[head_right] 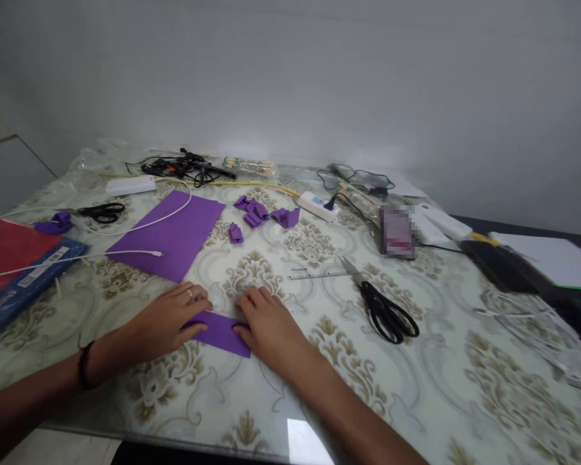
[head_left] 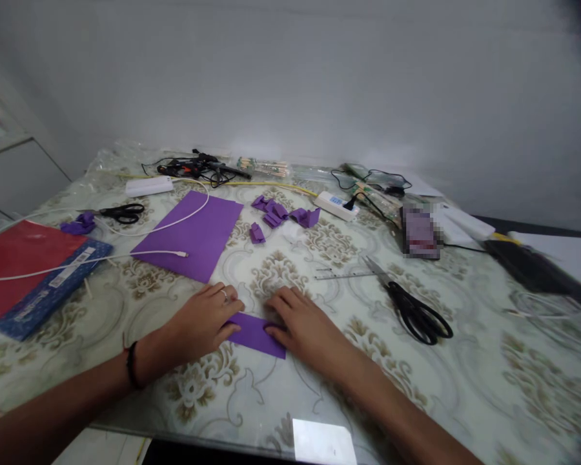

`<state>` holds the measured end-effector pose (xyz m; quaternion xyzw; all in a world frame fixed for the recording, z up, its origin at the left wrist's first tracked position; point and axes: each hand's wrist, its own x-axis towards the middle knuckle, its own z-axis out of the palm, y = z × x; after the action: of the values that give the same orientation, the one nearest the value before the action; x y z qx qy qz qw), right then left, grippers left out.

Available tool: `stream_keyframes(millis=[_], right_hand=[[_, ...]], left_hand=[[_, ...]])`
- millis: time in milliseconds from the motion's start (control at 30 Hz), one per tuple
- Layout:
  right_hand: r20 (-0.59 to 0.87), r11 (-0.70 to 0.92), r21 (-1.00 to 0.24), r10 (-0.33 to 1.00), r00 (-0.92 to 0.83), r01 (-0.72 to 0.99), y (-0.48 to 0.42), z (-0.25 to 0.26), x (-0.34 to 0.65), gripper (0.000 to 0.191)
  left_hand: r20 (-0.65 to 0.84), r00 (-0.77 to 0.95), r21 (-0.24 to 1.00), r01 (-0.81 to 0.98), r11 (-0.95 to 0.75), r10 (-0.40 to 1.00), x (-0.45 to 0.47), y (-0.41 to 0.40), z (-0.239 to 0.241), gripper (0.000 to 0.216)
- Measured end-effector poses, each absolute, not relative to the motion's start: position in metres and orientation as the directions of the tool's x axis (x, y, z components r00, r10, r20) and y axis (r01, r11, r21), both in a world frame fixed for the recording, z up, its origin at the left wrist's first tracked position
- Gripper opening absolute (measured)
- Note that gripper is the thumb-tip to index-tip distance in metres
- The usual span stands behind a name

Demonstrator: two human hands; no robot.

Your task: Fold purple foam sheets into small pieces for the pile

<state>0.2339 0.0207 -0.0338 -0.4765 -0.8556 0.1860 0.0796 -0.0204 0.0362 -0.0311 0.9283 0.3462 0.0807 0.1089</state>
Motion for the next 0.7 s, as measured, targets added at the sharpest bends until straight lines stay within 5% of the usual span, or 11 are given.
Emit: stream_keyframes(millis=[100,233,533,700], right_hand=[[-0.049,0.459,-0.485,0.836,-0.547,0.744,0.022,-0.035,0.233,0.036],[-0.054,0.403,-0.593,0.844,-0.534,0.697,0.021,-0.039,0.236,0.040],[0.014,0.452,-0.597,0.832,-0.555,0.663,0.021,-0.044,0.236,0.027],[0.118,0.372,-0.868,0.799,-0.589,0.330,-0.011,-0.046,0.211,0.021]], left_hand=[[0.118,0.776,0.374,0.543,-0.751,0.620,-0.015,0.042,-0.037,0.034],[0.113,0.789,0.384,0.526,-0.759,0.604,-0.017,0.042,-0.041,0.029],[0.102,0.792,0.491,0.486,-0.723,0.602,-0.017,0.041,-0.040,0.035],[0.096,0.806,0.474,0.480,-0.739,0.585,-0.024,0.038,-0.042,0.027]])
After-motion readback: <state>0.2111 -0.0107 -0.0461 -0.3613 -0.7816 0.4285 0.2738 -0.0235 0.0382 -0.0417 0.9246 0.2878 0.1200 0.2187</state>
